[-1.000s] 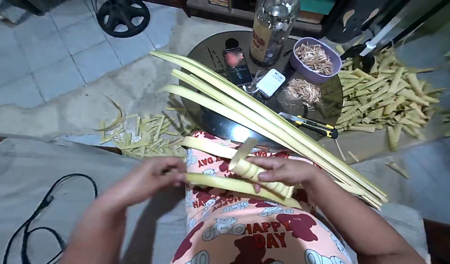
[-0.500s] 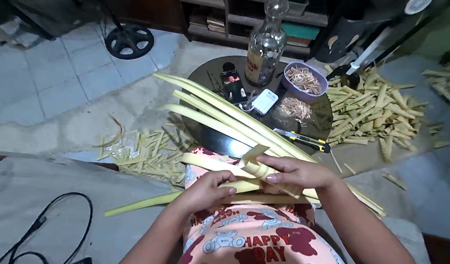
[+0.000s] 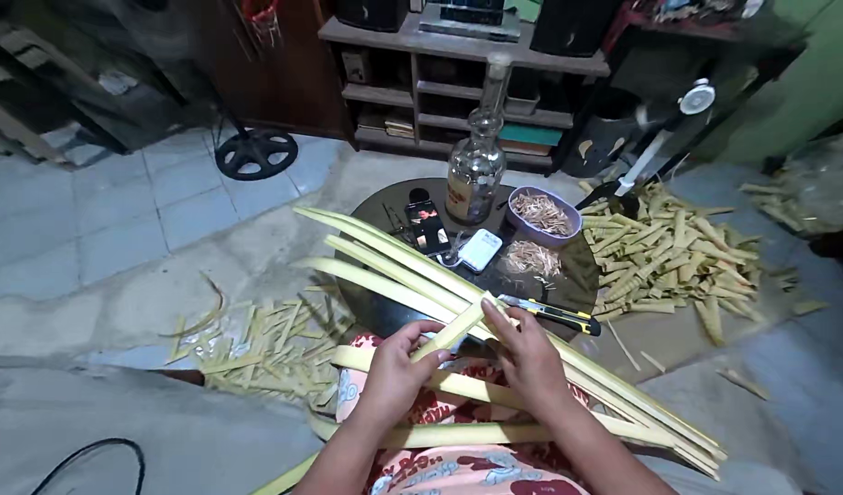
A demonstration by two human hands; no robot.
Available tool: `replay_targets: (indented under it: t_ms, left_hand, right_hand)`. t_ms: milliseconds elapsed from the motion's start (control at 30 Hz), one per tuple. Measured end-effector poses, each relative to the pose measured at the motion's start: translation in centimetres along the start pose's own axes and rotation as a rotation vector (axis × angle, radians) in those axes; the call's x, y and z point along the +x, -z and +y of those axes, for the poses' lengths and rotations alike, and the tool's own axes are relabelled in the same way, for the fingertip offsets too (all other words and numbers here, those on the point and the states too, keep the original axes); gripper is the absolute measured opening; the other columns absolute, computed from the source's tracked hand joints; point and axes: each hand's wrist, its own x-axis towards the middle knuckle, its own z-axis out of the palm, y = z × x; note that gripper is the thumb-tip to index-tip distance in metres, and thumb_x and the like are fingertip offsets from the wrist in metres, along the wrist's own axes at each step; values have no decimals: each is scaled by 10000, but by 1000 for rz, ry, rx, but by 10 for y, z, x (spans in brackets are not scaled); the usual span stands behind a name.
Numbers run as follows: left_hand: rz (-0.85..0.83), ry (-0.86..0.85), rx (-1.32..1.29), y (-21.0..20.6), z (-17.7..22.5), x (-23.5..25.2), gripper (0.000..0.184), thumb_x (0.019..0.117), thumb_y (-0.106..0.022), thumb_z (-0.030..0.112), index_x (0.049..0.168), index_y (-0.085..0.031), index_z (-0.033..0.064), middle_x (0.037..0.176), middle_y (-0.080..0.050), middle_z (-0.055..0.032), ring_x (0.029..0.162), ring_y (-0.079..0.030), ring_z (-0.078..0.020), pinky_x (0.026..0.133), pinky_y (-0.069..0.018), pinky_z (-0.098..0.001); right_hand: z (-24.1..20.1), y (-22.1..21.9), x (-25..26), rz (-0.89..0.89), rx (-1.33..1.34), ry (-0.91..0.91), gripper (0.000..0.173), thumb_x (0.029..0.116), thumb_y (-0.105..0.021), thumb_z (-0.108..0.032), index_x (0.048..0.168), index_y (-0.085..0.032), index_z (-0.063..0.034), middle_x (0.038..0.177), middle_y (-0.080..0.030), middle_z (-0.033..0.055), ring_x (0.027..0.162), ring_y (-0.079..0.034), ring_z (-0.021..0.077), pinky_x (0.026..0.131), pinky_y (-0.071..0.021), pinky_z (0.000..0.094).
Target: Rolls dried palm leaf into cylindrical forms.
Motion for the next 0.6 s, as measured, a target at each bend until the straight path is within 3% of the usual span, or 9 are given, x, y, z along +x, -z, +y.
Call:
replay_targets:
  t_ms: [133,200,300,333,400,433,500,533,600]
  left_hand:
    - [-13,-12,-9,-3,4,2,337,927,-746,224,1252,-667,183,980,-731,-5,802,-707,-165,651,-608,-347]
    - [-18,-38,-38,-4,4,2,328,947,-722,210,1268,-664,176,1011,-734,-10,821,-710,-167,655,-605,-342]
    - [-76,-74,-130,-1,5,2,361,976,-664,138,1336,-640,157,1085,-726,-49,865,-715,-201,699,-621,-368]
    - [-101,-79,-173,0,4,2,308,974,-666,131,1282,-663,122,1060,-727,-70,858,-715,-214,700,-622,-374]
    - [-133,-87,-197,2,1,2,163,956,-707,176,1084,-705,76,1008,-721,-79,853,-705,-204,718,-614,-364]
    - [-123,-95,-152,3,0,3,141,941,-731,215,1020,-712,99,1031,-692,-56,893,-687,-184,756,-612,-348]
    - [-35,-130,-11,0,-7,8,128,913,-754,288,927,-712,168,1067,-626,-10,962,-629,-140,813,-574,-304]
    - [-11,-135,36,-1,-10,9,127,920,-742,302,923,-702,181,1073,-618,-2,969,-622,-132,814,-567,-298]
    - [-90,-100,37,1,-9,7,130,958,-695,277,1030,-689,169,1058,-641,3,909,-652,-131,758,-594,-314]
  right_hand:
    - [-7,-7,0,7,-58,69,684,952,-670,-154,1536,-436,-424,1318,-604,130,1030,-666,302,840,-586,499]
    - [-12,-4,-1,-33,14,74,695,947,-676,-149,1543,-431,-408,1303,-600,122,1048,-661,274,863,-590,467]
    - [-10,13,-8,-296,513,18,616,1013,-611,-184,1577,-407,-326,1361,-598,37,1083,-649,146,908,-581,348]
    - [-4,20,-10,-462,777,-21,608,1034,-569,-187,1598,-370,-296,1413,-593,29,1059,-673,137,878,-600,337]
    - [5,23,-15,-732,1202,-144,610,1048,-507,-235,1621,-306,-291,1328,-619,123,804,-674,208,645,-600,370]
    - [6,22,-16,-776,1213,-150,607,1056,-478,-265,1628,-278,-304,1324,-621,137,774,-671,223,615,-596,379]
    - [-8,22,-12,-661,732,2,618,1076,-455,-284,1641,-208,-329,1369,-605,75,922,-698,214,728,-627,415]
    - [-19,18,-11,-557,425,69,668,1057,-525,-305,1640,-199,-333,1374,-588,84,1037,-685,238,833,-611,472]
    - [-26,8,-12,-458,238,92,769,993,-647,-335,1632,-220,-346,1268,-608,122,1014,-680,277,837,-596,516]
